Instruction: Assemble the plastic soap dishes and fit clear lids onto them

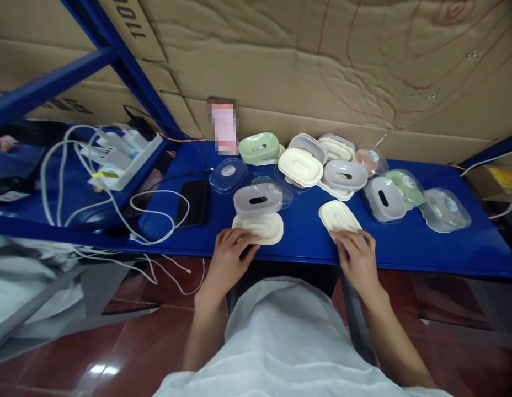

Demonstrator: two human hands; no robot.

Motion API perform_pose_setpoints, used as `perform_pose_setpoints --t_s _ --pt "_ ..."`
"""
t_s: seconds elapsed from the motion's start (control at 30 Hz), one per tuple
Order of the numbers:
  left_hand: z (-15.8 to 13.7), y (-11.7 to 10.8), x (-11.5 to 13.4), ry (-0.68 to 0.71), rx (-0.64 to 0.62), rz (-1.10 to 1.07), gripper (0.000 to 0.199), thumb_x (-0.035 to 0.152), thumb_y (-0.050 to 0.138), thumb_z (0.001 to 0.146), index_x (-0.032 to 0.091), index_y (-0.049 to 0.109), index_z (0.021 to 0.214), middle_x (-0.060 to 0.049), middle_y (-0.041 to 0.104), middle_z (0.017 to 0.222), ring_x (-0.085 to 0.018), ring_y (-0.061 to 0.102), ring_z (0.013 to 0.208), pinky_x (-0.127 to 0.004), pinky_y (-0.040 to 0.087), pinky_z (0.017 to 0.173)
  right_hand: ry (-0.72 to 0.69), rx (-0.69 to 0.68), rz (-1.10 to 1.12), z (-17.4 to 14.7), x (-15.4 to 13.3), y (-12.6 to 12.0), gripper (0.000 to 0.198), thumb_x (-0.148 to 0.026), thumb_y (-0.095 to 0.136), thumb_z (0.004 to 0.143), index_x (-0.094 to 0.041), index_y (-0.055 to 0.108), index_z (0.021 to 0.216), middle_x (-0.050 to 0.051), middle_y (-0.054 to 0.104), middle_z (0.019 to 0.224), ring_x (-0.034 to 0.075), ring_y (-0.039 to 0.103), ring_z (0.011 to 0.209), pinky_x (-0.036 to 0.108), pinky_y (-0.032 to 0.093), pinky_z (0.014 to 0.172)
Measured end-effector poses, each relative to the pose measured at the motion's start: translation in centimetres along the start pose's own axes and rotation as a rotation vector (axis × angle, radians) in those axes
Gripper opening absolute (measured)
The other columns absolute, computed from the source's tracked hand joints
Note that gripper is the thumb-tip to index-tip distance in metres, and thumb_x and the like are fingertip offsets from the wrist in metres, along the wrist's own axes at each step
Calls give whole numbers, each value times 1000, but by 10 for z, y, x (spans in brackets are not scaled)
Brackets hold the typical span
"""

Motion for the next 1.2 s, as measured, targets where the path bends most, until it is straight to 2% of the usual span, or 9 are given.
perform_pose_setpoints --t_s 0.1,0.2,0.33,0.43,0.53,0.67,0.87,1.0,1.2 --pt "0 0 2 -14 21 -35 25 28 67 103 29 70 127 -10 68 128 -28 64 123 -49 49 110 -24 -34 1 6 -7 1 54 -2 44 97 -28 65 140 8 75 124 25 70 116 55 39 117" --pt "9 -1 1 -54 91 -8 52 39 72 99 31 57 148 -15 50 157 -35 52 144 -53 45 116 -65 -55 76 25 -27 5 63 -1 42 95 -29 61 148 9 74 130 28 67 123 57 41 116" --pt "29 6 -4 -66 69 78 72 47 72 99 29 43 162 -19 34 172 -42 36 157 -61 37 123 -291 -245 271 61 -71 24 59 -7 39 102 -28 55 156 8 70 143 27 66 128 50 51 107" --pt "37 11 -9 -53 33 65 68 49 71 98 27 47 158 -17 45 165 -41 33 159 -61 36 124 -343 -293 249 88 -86 41 51 -16 37 109 -21 52 158 11 63 155 28 63 134 48 52 106" --pt "35 9 -12 -37 87 23 56 46 74 97 25 57 146 -15 59 148 -38 40 153 -59 39 124 -288 -287 176 108 -83 52 51 -28 37 114 -16 43 163 15 50 165 32 60 140 51 53 107" --pt "27 5 -11 -13 141 -32 36 39 75 98 26 65 130 -11 65 132 -33 49 144 -55 45 122 -248 -293 163 114 -74 54 57 -34 40 113 -19 34 168 17 34 174 35 51 150 56 51 113" --pt "25 6 -8 36 101 -129 25 29 66 103 28 67 128 -8 69 128 -27 60 134 -50 52 116 -360 -308 241 96 -76 49 54 -38 51 111 -29 44 164 8 37 174 31 36 160 58 39 126" --pt "27 11 -5 45 63 -160 22 27 64 104 28 70 126 -8 71 129 -27 60 137 -52 51 118 -332 -289 216 84 -72 53 50 -43 61 106 -28 57 154 10 49 167 34 45 155 60 42 125" --pt "31 2 -2 67 32 -266 22 28 62 104 28 73 123 -7 75 126 -25 68 127 -48 56 113 -276 -238 201 65 -72 51 40 -31 60 107 -26 64 147 12 55 161 33 51 150 57 49 121"
Point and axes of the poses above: each hand's wrist, its own z-axis towards the middle knuckle, its own y-axis out of the palm, x = y × z, the point moved 5 cm from there along z, towards the middle knuckle
